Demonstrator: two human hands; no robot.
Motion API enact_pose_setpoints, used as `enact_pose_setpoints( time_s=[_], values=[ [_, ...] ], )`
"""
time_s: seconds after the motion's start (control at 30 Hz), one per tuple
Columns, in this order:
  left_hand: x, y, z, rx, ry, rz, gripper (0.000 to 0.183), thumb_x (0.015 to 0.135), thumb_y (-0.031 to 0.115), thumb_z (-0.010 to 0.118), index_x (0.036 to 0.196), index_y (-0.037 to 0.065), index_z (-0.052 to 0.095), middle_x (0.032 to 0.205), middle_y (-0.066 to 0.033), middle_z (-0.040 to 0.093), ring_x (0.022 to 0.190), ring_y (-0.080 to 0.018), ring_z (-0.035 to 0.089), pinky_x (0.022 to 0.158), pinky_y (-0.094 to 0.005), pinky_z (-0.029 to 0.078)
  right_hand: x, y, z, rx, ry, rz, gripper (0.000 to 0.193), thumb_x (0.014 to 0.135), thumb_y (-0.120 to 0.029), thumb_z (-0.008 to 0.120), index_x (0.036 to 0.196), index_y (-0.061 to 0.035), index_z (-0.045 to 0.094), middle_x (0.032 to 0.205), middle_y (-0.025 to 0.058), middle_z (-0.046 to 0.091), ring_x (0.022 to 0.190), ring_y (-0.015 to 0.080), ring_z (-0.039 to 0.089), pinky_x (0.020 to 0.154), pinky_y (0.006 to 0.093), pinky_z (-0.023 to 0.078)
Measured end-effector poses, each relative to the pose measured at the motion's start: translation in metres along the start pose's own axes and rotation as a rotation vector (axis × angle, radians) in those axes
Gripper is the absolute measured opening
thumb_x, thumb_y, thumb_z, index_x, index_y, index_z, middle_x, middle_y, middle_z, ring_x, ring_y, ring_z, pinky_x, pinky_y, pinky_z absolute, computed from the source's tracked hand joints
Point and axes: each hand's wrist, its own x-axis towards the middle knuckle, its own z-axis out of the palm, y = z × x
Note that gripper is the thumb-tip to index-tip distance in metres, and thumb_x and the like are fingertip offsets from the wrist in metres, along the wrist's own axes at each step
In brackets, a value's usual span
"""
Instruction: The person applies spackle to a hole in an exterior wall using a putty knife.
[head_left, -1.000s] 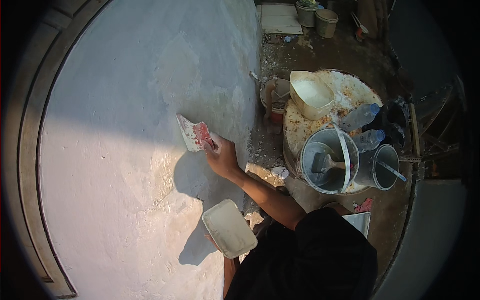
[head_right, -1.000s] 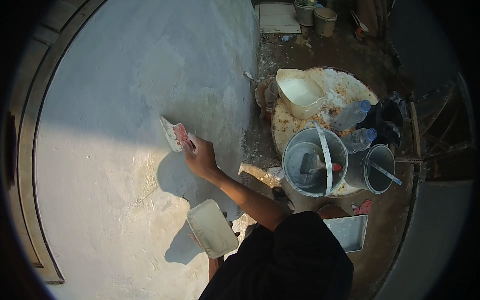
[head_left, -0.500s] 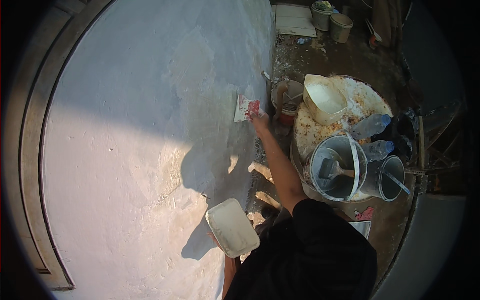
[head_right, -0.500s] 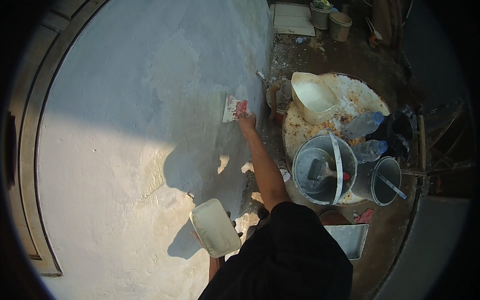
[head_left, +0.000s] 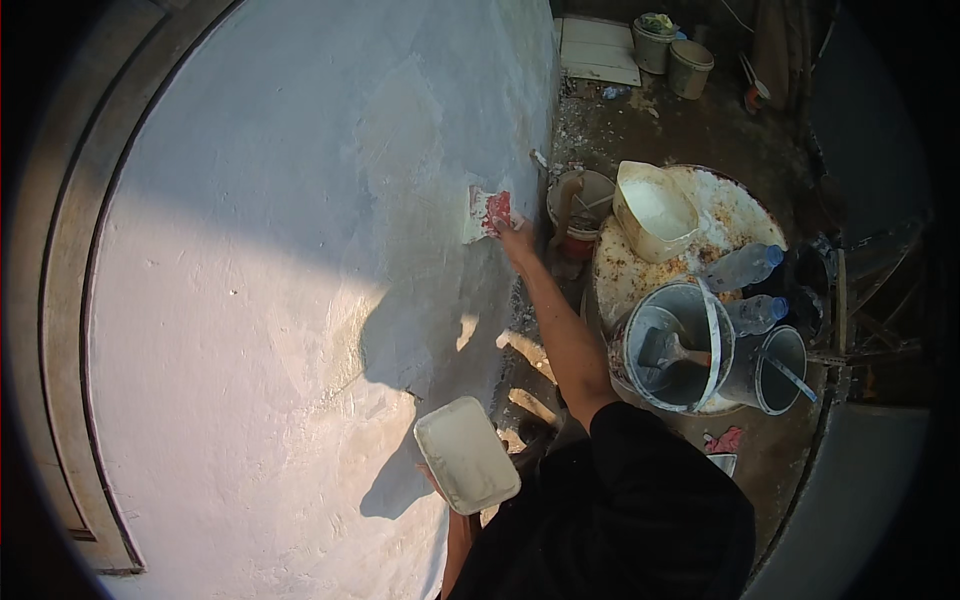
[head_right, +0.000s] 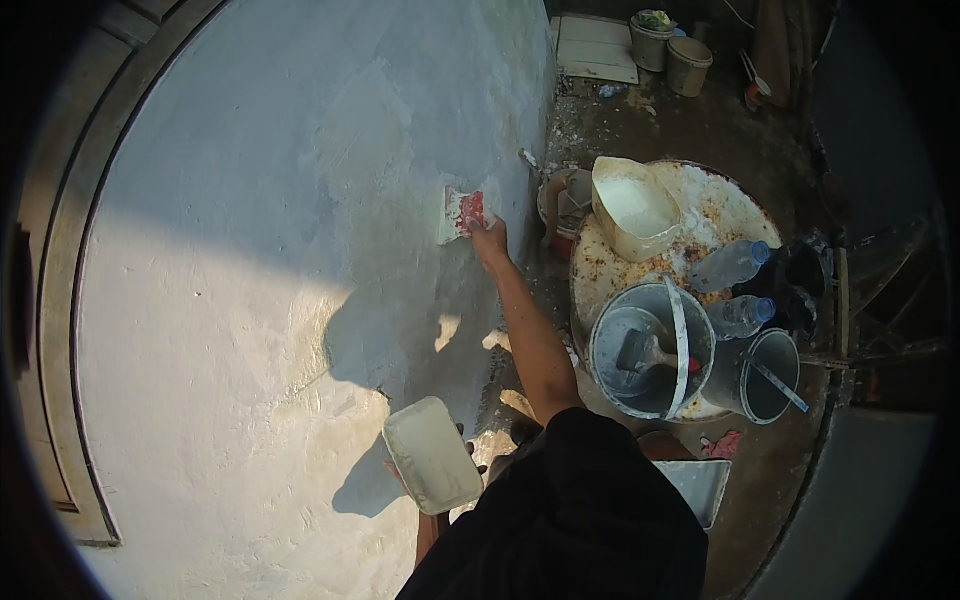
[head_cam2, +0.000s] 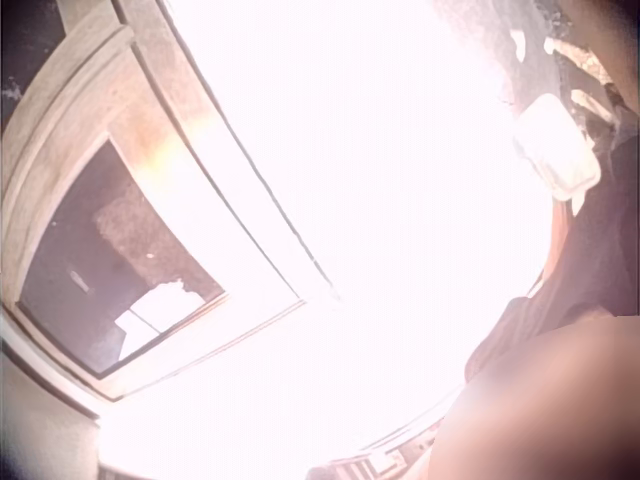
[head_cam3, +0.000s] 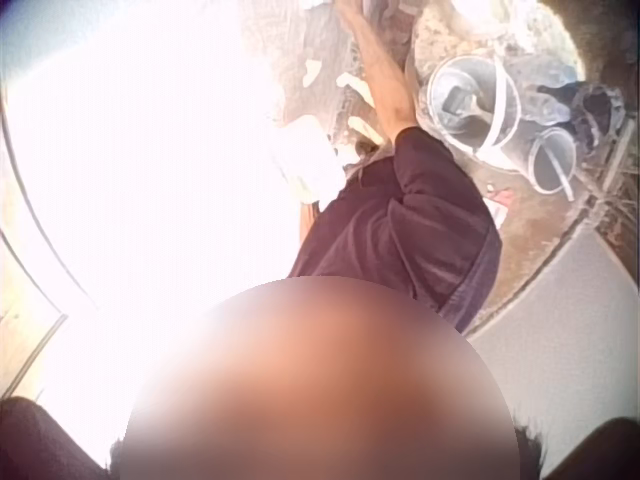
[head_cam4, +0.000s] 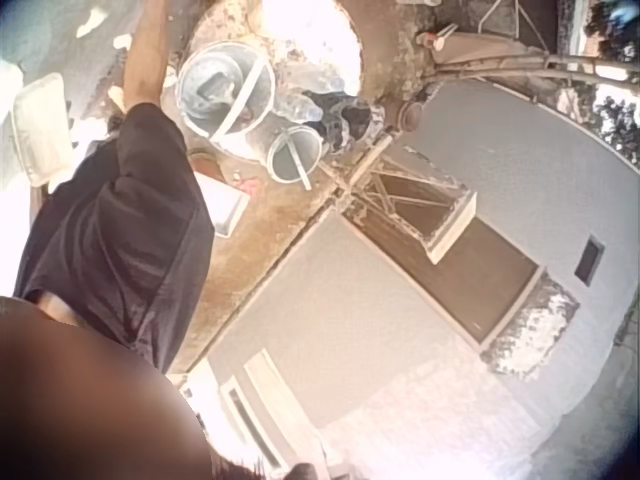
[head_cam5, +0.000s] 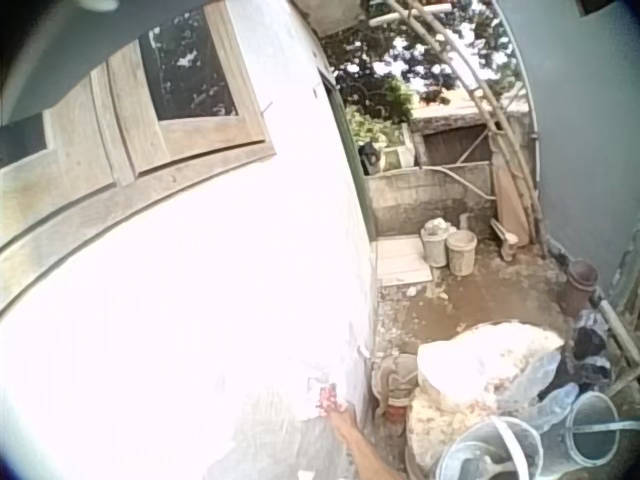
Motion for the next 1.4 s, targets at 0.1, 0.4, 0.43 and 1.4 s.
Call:
enact_pose_setpoints(
  time_s=[0.1, 0.4, 0.43, 1.4],
  values=[
    [0.000, -0.001, 0.015, 0.035, -0.066, 0.009, 0.103, 0.069, 0.085, 0.037, 0.144, 0.014, 0.025, 0.139, -0.0183, 0.036, 0.121, -0.0401, 0.042, 0.090, -0.0582, 0.043, -0.007, -0.007, -0.003, 0.011, -0.005, -0.046, 0.023, 0.087, -0.004, 0.058, 0.108, 0.0035, 0.059, 0.099, 0.0072, 0.064, 0.083, 0.0131, 0.061, 0.075, 0.0250, 0.048],
    [-0.002, 0.000, 0.004, 0.050, -0.099, 0.032, 0.096, 0.073, 0.082, 0.034, 0.144, 0.018, 0.025, 0.143, -0.0166, 0.031, 0.125, -0.0409, 0.038, 0.095, -0.0591, 0.038, -0.019, -0.021, 0.008, 0.058, -0.133, -0.104, 0.026, 0.089, -0.003, 0.055, 0.114, 0.0046, 0.056, 0.104, 0.0082, 0.064, 0.089, 0.0133, 0.061, 0.077, 0.0259, 0.049],
    [-0.002, -0.001, -0.004, 0.021, -0.085, 0.040, 0.095, 0.074, 0.082, 0.033, 0.144, 0.018, 0.025, 0.144, -0.0165, 0.031, 0.126, -0.0412, 0.037, 0.096, -0.0592, 0.037, -0.019, -0.023, 0.009, 0.057, -0.132, -0.108, 0.026, 0.089, -0.003, 0.055, 0.114, 0.0046, 0.056, 0.104, 0.0082, 0.064, 0.089, 0.0133, 0.061, 0.077, 0.0259, 0.049],
    [-0.025, 0.008, -0.036, 0.009, 0.022, -0.010, 0.106, 0.066, 0.088, 0.035, 0.144, 0.017, 0.023, 0.140, -0.0215, 0.034, 0.112, -0.0427, 0.048, 0.086, -0.0639, 0.042, -0.226, -0.132, 0.073, -0.331, -0.167, -0.447, 0.014, 0.087, -0.009, 0.058, 0.094, 0.0026, 0.058, 0.076, 0.0159, 0.062, 0.073, 0.0121, 0.060, 0.065, 0.0287, 0.046]
  ],
)
